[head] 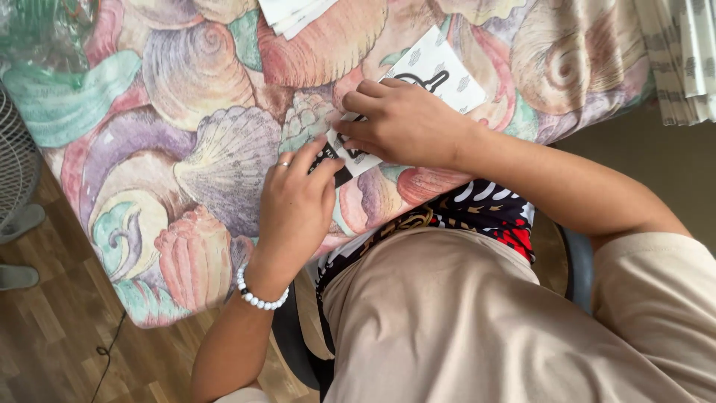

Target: Peeling stickers from a backing sheet and organizing them on a table

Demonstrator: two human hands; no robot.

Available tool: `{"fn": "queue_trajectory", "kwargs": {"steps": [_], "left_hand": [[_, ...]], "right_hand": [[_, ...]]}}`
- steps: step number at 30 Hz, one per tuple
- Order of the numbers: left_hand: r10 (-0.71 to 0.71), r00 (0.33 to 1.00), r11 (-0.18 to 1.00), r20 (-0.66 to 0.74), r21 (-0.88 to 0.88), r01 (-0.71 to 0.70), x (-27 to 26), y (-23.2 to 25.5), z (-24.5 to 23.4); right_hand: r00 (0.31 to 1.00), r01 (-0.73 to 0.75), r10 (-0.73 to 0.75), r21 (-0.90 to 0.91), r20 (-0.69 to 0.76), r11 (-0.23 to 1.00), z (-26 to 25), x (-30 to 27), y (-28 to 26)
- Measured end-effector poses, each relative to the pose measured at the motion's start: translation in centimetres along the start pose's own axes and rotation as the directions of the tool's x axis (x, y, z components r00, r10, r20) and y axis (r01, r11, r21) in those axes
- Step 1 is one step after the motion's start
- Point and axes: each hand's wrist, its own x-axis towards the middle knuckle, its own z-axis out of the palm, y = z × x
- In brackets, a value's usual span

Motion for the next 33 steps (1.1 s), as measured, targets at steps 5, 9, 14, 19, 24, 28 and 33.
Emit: {"fn": "queue_trajectory", "kwargs": {"steps": [5,9,14,19,24,28,33], "left_hand": [[-0.221,0.975,0.973,-0.025,0.066,0.222,0.9,-0.4,0.3],[-0.272,0.962,0.962,0.013,0.009,0.272,1.9,-2.2,1.4],[-0.245,0.965,0.953,-0.097,-0.208,0.221,1.5,-2.5,1.3],[-0.266,0.958,0.945,-0.105,-0.226,0.238,-0.4,-3.2,-0.5],[-0.368,0.927,0.885,0.072,-0.279,0.373,-0.2,-3.8,-4.8],[-0.02,0.998,0.958,-0.068,-0.285,0.0,4.7,-1.5,-5.0],[0.266,0.96,0.92,-0.093,-0.274,-0.281,10.4,1.8,-4.9]], "right_hand": [[0.999,0.008,0.0,0.168,-0.048,0.986,0.1,-0.2,1.5],[1.0,0.004,-0.002,0.125,-0.013,0.992,0.4,0.7,1.5],[0.989,0.1,-0.08,0.161,-0.128,0.982,1.4,1.5,1.9],[0.995,0.095,-0.103,0.308,0.009,0.947,-3.8,-2.3,5.8],[0.982,-0.05,0.077,-0.158,0.172,0.986,-10.8,-11.7,12.3],[0.972,-0.19,0.161,-0.176,-0.169,0.966,-14.8,-8.0,5.1],[0.99,-0.137,0.111,-0.39,-0.088,0.911,-12.4,-4.2,1.6]]}}
